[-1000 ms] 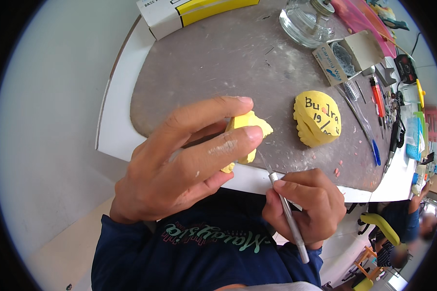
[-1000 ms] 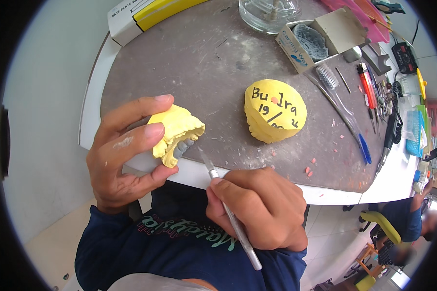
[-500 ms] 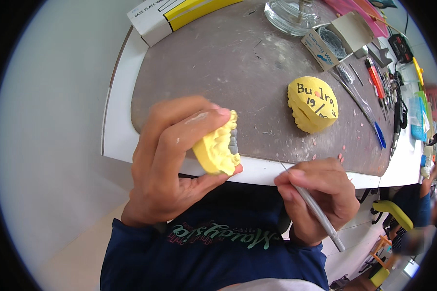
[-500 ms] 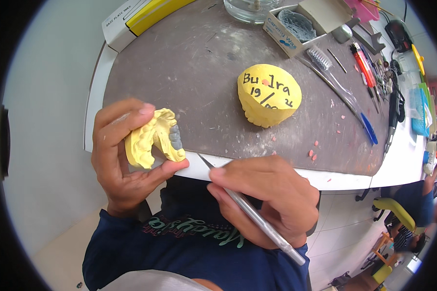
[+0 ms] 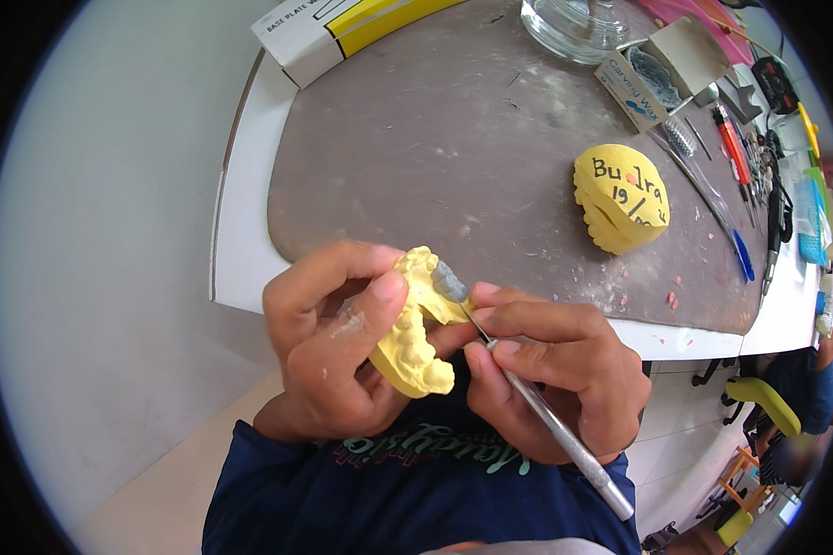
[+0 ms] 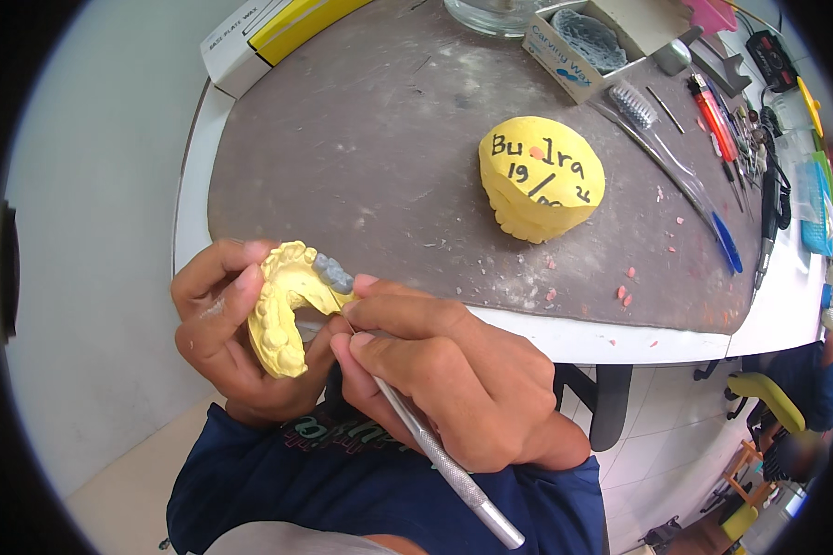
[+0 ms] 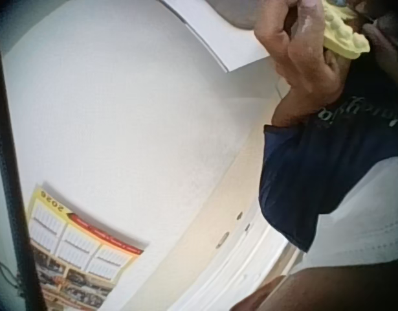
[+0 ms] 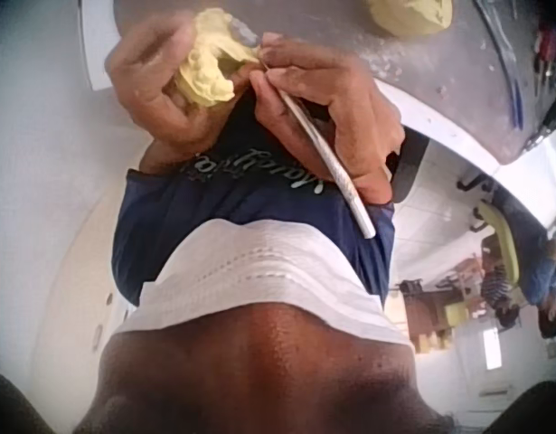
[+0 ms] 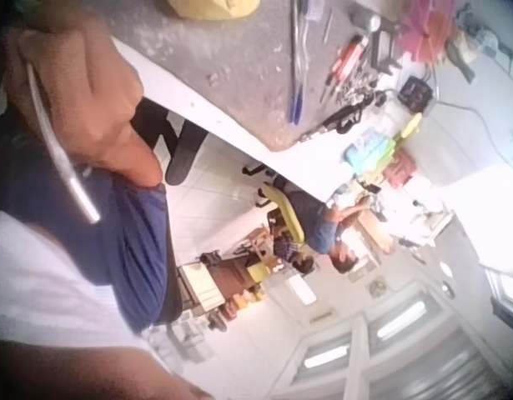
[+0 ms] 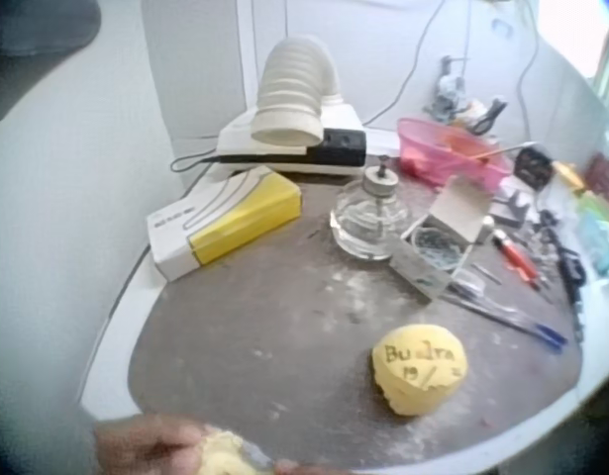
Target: The person carves a yellow wax dental model using a metal carving tool. They hold the model in one hand and carefully shape the inner surface with the tool in the other, occasionally rotating the model to access different areas.
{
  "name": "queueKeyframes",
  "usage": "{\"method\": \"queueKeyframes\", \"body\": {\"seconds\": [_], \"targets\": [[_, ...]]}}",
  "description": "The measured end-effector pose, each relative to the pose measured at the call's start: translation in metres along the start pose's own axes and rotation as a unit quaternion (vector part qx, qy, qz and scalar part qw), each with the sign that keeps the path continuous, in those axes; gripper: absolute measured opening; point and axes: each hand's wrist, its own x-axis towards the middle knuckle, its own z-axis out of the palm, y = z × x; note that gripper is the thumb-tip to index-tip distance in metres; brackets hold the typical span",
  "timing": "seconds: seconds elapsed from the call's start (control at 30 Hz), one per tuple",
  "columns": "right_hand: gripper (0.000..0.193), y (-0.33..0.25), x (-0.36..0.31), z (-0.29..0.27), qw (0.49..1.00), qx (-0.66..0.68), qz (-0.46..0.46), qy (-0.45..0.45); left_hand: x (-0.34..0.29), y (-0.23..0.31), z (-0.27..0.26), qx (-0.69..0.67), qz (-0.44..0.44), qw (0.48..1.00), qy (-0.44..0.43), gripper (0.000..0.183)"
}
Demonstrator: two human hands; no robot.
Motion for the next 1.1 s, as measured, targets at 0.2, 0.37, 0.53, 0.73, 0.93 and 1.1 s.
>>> {"method": "queueKeyframes", "body": {"seconds": [0.2,0.37,0.53,0.73,0.93,1.1], "targets": [[0.018,-0.0015,0.0025,0.0027,1.0,-0.022,0.006,-0.003,-0.0008,-0.0057,0.0003,-0.02,0.01,1.0,-0.005,0.073],[0.019,-0.0003,0.0019,0.0037,1.0,-0.017,0.008,-0.001,0.0008,-0.0047,0.0017,0.002,0.019,1.0,0.004,0.072],[0.02,-0.0013,0.0025,0.0029,1.0,-0.02,0.016,-0.014,0.0006,-0.0075,0.0024,-0.009,0.026,1.0,0.01,0.071],[0.02,-0.0022,0.0019,0.0023,0.999,-0.026,0.025,-0.019,0.0007,-0.0079,0.0053,0.0,0.035,0.999,0.02,0.071],[0.02,-0.0017,0.0015,0.0041,0.999,-0.025,0.023,-0.006,0.0006,-0.0089,0.0052,0.003,0.044,0.999,0.022,0.07],[0.021,-0.0026,0.0022,0.0038,0.999,-0.024,0.028,-0.002,0.0012,-0.0102,0.0065,0.0,0.052,0.998,0.028,0.07]]}}
